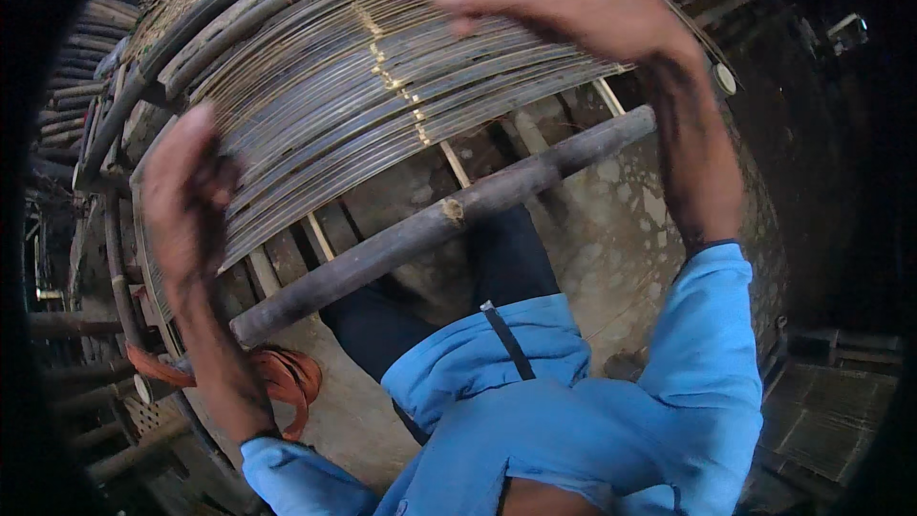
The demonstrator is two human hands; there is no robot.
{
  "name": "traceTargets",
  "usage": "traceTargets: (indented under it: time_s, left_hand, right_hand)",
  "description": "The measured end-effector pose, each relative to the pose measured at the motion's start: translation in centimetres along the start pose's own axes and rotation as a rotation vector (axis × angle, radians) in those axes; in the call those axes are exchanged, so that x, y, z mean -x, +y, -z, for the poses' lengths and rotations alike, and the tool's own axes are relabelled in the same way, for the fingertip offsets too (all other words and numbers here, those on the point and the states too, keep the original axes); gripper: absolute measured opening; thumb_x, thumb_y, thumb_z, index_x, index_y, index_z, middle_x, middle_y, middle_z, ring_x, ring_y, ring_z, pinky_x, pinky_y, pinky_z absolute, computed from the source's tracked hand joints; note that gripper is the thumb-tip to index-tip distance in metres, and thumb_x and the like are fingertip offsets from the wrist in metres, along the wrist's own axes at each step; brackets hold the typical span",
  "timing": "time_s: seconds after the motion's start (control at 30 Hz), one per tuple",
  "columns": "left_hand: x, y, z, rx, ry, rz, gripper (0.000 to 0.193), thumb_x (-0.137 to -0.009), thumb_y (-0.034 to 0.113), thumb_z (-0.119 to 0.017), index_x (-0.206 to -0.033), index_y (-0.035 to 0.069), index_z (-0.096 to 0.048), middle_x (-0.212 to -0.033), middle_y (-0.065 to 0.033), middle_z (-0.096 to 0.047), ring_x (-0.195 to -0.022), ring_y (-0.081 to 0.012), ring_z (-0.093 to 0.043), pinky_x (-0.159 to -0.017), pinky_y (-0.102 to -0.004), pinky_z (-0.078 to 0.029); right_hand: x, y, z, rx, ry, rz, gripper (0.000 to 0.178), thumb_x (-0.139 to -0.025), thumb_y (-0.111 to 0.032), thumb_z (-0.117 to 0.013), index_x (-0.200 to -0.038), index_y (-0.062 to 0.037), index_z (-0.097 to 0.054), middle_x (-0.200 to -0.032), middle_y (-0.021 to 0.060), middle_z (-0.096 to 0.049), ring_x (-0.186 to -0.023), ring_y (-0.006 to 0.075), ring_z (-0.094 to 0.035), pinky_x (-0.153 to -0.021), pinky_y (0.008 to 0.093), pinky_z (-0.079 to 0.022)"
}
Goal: The person weaves bamboo strips through a vertical frame, using a thin string to tie and secure the horizontal strips to the vertical structure.
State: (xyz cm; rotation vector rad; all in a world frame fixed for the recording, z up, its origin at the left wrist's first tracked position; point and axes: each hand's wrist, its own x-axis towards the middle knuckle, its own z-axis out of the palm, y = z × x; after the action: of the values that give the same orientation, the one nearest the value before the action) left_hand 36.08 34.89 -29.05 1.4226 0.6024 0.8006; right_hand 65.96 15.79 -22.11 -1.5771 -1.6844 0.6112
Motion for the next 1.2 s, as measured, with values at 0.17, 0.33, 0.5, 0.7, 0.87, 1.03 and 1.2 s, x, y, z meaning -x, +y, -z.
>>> traceTargets:
  time_s: [0.17,0.33,0.5,0.7,0.87,1.03,1.2]
  left_hand:
    - [0.4,-0.3,-5.0,-0.117,0.189,-0.086,0.051,-0.099,0.04,-0.056,-0.135,0.004,-0.056,-0.085,0.0053,-0.055,-0.07,-0.0053,-0.049,-0.063,-0.0209,-0.038]
    - [0.4,-1.0,-8.1,0.001,-0.261,0.137,0.029,-0.098,0.028,-0.061,-0.113,0.003,-0.065,-0.068,0.0064,-0.043,-0.047,-0.0028,-0.034,-0.045,-0.0212,-0.029]
    - [-0.4,-2.9,15.2,-0.034,0.35,0.04,0.047,-0.099,0.029,-0.06,-0.142,0.011,-0.054,-0.132,-0.0035,-0.058,-0.109,-0.0115,-0.056,-0.089,-0.0278,-0.045]
    - [5.9,-4.9,33.4,-0.958,0.565,0.031,0.034,-0.101,0.022,-0.056,-0.13,0.004,-0.058,-0.125,-0.0093,-0.059,-0.11,-0.0202,-0.06,-0.091,-0.034,-0.05]
    - [6.6,-5.8,23.4,-0.638,0.335,0.277,0.037,-0.098,0.029,-0.062,-0.122,0.0,-0.063,-0.113,-0.0081,-0.063,-0.106,-0.0184,-0.061,-0.09,-0.0304,-0.05]
    - [2.6,-4.9,-5.1,-0.622,-0.516,0.197,0.038,-0.1,0.031,-0.062,-0.072,0.006,-0.053,-0.07,0.0066,-0.042,-0.067,-0.0053,-0.038,-0.061,-0.0258,-0.032]
    - [2.2,-2.8,-5.1,-0.514,-0.449,0.041,0.042,-0.1,0.032,-0.06,-0.068,0.007,-0.048,-0.067,0.0069,-0.036,-0.064,-0.0052,-0.033,-0.058,-0.0262,-0.025]
  right_hand:
    - [1.9,2.5,-1.0,0.118,0.042,-0.036,0.033,-0.099,-0.03,-0.063,-0.093,0.0008,-0.073,-0.076,0.0032,-0.067,-0.071,0.0089,-0.059,-0.065,0.0291,-0.049]
    - [1.9,-1.5,-1.7,0.125,0.032,0.248,0.034,-0.099,-0.031,-0.063,-0.092,-0.0001,-0.074,-0.072,0.0055,-0.066,-0.067,0.0125,-0.058,-0.061,0.0339,-0.048]
    - [8.8,8.8,5.1,0.053,0.175,-0.089,0.036,-0.097,-0.037,-0.063,-0.089,-0.0033,-0.071,-0.073,-0.0017,-0.059,-0.072,0.006,-0.052,-0.064,0.0262,-0.041]
    - [22.3,17.8,11.4,-0.095,0.288,-0.374,0.033,-0.094,-0.036,-0.068,-0.084,-0.0048,-0.07,-0.069,-0.0079,-0.054,-0.066,0.0026,-0.045,-0.058,0.0228,-0.034]
    - [17.4,18.0,5.3,-0.129,0.393,-0.406,0.028,-0.092,-0.031,-0.072,-0.097,-0.0034,-0.073,-0.086,-0.0021,-0.067,-0.078,0.0076,-0.057,-0.068,0.0244,-0.046]
    - [6.1,9.2,-9.7,-0.278,0.364,0.075,0.038,-0.088,-0.027,-0.076,-0.118,-0.0033,-0.069,-0.102,0.0066,-0.072,-0.097,0.0132,-0.065,-0.086,0.03,-0.053]
    - [3.4,6.3,-12.9,-0.337,0.005,0.07,0.03,-0.093,-0.032,-0.07,-0.105,-0.0044,-0.073,-0.091,0.006,-0.072,-0.084,0.0126,-0.066,-0.075,0.0287,-0.053]
